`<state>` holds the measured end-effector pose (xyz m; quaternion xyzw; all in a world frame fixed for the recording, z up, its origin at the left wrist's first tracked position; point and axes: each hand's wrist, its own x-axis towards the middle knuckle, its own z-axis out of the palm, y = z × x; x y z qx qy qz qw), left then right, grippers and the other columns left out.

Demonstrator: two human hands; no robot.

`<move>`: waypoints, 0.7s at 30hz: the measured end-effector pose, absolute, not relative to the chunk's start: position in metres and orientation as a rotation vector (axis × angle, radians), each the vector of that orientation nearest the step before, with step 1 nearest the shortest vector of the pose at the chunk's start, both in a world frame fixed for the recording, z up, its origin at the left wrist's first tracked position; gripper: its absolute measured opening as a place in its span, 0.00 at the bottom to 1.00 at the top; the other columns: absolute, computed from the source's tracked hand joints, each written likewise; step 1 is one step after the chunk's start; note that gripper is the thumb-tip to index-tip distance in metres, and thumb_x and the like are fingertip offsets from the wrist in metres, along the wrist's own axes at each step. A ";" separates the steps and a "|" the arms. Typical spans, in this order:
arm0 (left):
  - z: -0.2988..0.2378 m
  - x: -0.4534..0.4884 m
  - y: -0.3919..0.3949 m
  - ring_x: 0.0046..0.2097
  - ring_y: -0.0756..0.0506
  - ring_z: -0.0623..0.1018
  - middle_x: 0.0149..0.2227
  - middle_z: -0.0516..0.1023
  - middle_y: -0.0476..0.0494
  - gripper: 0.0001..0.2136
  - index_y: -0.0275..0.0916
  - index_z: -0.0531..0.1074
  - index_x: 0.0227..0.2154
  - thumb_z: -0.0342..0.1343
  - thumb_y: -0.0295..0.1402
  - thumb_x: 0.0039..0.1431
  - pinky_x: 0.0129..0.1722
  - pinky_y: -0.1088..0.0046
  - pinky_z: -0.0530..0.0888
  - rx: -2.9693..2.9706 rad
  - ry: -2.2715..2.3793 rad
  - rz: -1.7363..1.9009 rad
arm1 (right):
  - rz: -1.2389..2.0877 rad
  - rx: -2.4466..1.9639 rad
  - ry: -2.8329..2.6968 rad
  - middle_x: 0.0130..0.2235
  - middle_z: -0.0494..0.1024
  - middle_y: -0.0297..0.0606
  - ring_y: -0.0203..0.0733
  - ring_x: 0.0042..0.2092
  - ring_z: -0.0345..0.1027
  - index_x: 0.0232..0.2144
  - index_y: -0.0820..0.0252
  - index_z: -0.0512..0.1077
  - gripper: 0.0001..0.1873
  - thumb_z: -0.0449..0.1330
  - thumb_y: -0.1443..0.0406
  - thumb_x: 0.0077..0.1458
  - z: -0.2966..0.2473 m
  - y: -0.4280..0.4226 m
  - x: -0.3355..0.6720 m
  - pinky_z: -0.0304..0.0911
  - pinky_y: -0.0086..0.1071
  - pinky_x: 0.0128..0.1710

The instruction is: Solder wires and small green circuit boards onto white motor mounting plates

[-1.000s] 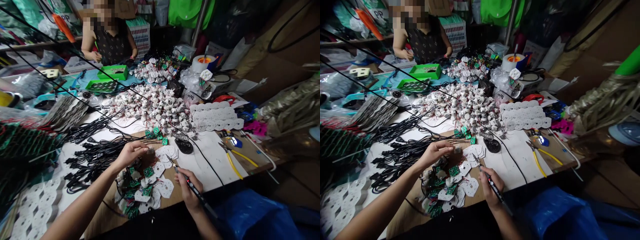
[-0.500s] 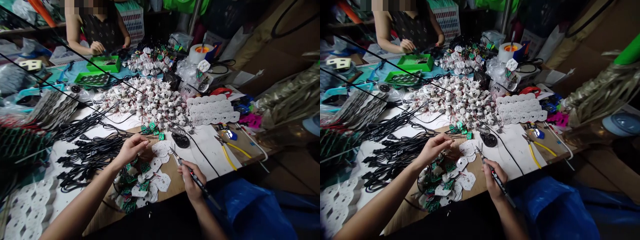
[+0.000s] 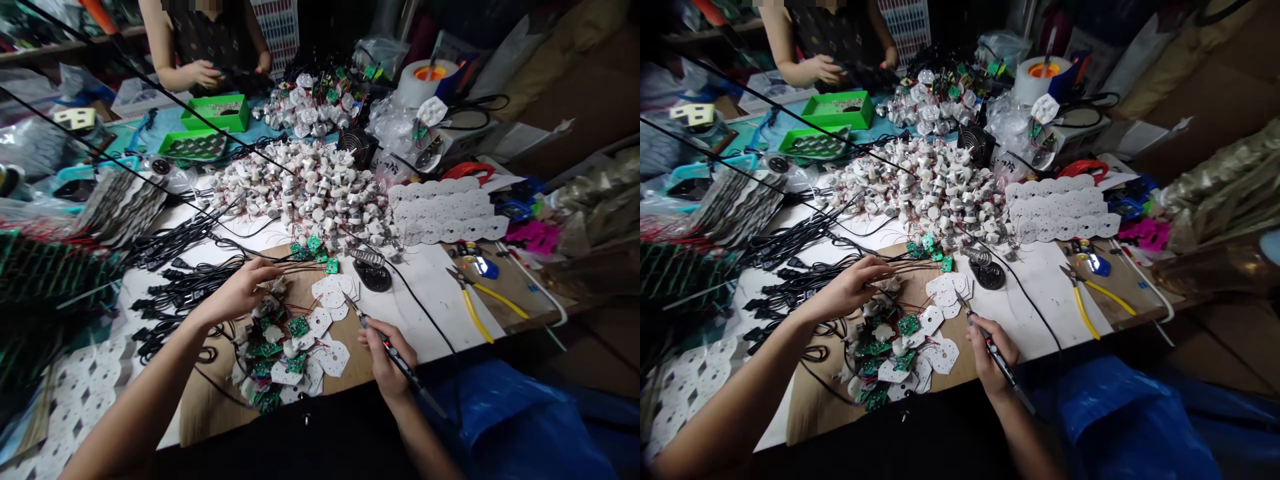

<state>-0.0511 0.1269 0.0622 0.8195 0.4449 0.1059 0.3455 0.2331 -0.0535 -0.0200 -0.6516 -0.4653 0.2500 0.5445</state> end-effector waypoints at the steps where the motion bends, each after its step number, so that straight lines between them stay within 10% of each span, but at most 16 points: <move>1: 0.060 -0.053 0.126 0.51 0.41 0.76 0.49 0.75 0.40 0.19 0.42 0.77 0.53 0.56 0.32 0.58 0.54 0.66 0.73 2.134 1.200 0.295 | 0.591 -1.547 -1.107 0.32 0.84 0.37 0.39 0.27 0.79 0.43 0.58 0.79 0.10 0.60 0.60 0.65 -0.020 -0.053 0.233 0.78 0.31 0.31; 21: 0.041 -0.015 0.116 0.34 0.48 0.75 0.33 0.78 0.45 0.07 0.41 0.83 0.33 0.61 0.36 0.60 0.35 0.74 0.70 2.057 1.333 0.500 | 0.588 -1.541 -1.140 0.32 0.84 0.38 0.40 0.27 0.79 0.44 0.58 0.79 0.11 0.60 0.59 0.65 -0.026 -0.055 0.234 0.78 0.32 0.30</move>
